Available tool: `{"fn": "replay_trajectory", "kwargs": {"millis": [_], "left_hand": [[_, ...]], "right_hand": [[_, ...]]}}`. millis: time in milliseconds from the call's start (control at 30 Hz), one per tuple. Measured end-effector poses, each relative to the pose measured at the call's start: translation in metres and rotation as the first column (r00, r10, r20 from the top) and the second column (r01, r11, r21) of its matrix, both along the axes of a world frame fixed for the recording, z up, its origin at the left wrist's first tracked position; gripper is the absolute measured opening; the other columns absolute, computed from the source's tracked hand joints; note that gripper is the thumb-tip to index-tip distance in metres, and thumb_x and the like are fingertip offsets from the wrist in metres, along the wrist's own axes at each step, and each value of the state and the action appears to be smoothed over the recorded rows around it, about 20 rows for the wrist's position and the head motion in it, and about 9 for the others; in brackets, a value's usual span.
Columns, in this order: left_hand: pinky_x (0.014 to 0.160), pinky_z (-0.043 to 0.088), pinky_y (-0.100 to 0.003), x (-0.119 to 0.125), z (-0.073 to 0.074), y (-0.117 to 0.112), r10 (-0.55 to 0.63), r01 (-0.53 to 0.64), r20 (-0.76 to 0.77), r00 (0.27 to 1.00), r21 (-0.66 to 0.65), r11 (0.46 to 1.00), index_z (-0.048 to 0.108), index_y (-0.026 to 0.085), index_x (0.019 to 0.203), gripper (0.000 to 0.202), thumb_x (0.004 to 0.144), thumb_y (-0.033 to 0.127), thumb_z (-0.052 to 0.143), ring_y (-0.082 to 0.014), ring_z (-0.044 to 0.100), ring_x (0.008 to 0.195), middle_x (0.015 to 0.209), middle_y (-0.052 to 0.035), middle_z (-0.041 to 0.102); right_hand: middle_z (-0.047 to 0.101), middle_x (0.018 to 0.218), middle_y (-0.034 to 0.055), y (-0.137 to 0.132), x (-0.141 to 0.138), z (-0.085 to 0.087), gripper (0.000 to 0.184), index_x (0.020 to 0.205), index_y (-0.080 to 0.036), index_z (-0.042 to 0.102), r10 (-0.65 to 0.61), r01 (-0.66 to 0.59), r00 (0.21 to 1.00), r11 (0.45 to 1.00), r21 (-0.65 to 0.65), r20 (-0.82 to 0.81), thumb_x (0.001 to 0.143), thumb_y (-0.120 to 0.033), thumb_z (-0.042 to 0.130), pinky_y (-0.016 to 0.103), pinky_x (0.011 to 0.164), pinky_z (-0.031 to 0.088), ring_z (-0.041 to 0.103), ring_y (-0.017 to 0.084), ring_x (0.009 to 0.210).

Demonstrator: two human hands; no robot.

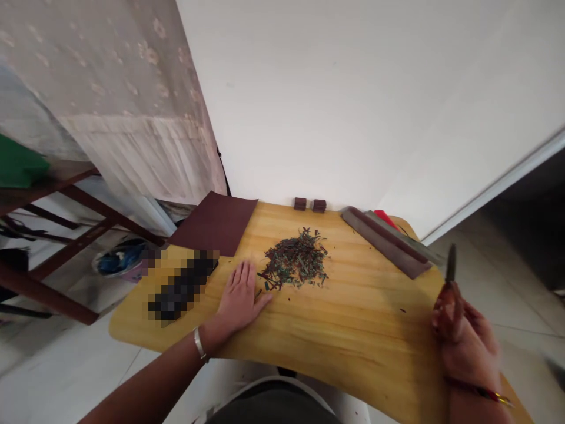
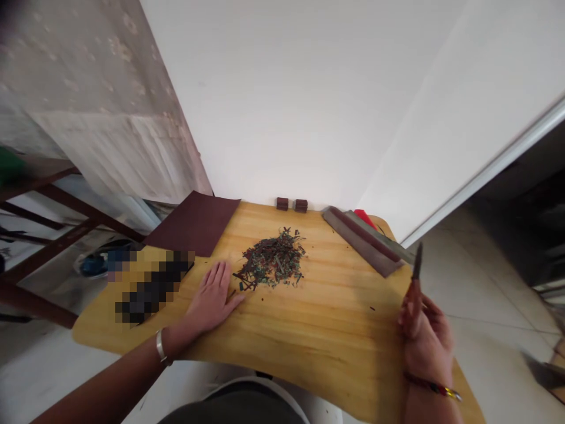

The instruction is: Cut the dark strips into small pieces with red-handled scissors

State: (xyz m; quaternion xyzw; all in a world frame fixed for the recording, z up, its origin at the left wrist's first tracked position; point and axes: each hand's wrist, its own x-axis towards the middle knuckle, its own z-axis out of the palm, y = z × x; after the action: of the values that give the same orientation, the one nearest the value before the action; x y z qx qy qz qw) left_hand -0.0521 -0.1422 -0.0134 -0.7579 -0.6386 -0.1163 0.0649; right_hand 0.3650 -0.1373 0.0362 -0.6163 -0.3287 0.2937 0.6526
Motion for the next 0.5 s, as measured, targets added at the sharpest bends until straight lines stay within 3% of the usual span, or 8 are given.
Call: {"fn": "replay_trajectory", "kwargs": {"millis": [100, 233, 367, 500], "left_hand": [[0.105, 0.023, -0.047, 0.026, 0.006, 0.031, -0.034, 0.036, 0.039, 0.999, -0.048, 0.998, 0.029, 0.002, 0.135, 0.083, 0.078, 0.063, 0.031, -0.0328, 0.026, 0.131, 0.138, -0.0233, 0.036], [0.105, 0.022, -0.046, 0.054, 0.009, 0.059, -0.052, 0.062, 0.125, 0.991, -0.077, 0.995, 0.026, -0.001, 0.135, 0.085, 0.079, 0.062, 0.033, -0.0333, 0.025, 0.131, 0.139, -0.0252, 0.032], [0.105, 0.026, -0.046, 0.058, 0.013, 0.072, -0.085, 0.095, 0.255, 0.963, -0.027, 0.995, 0.022, 0.001, 0.137, 0.078, 0.082, 0.056, 0.033, -0.0314, 0.026, 0.132, 0.141, -0.0236, 0.030], [0.102, 0.030, -0.046, 0.043, 0.017, 0.079, 0.042, -0.041, 0.371, 0.928, -0.011, 0.999, 0.031, 0.003, 0.132, 0.062, 0.087, 0.046, 0.029, -0.0300, 0.034, 0.128, 0.136, -0.0232, 0.038]], "right_hand": [[0.058, 0.078, -0.0004, -0.007, -0.018, 0.003, 0.055, 0.098, -0.021, 0.055, -0.013, 0.018, 0.996, 0.998, -0.057, 0.083, 0.050, -0.041, 0.074, 0.020, 0.046, 0.041, 0.052, 0.009, 0.055], [0.063, 0.085, 0.0045, -0.008, -0.028, -0.002, 0.055, 0.105, -0.017, 0.052, 0.165, -0.097, 0.896, 0.979, -0.180, 0.413, 0.059, -0.044, 0.066, 0.027, 0.060, 0.049, 0.059, 0.016, 0.070], [0.064, 0.085, 0.0040, -0.006, -0.034, -0.010, 0.045, 0.107, -0.018, 0.051, 0.280, -0.133, 0.672, 0.956, -0.260, 0.685, 0.070, -0.042, 0.054, 0.030, 0.064, 0.050, 0.061, 0.016, 0.070], [0.064, 0.096, 0.0065, -0.009, -0.043, -0.011, 0.039, 0.112, -0.019, 0.051, 0.323, -0.085, 0.392, 0.945, -0.316, 0.861, 0.074, -0.030, 0.047, 0.031, 0.067, 0.049, 0.062, 0.019, 0.079]]}}
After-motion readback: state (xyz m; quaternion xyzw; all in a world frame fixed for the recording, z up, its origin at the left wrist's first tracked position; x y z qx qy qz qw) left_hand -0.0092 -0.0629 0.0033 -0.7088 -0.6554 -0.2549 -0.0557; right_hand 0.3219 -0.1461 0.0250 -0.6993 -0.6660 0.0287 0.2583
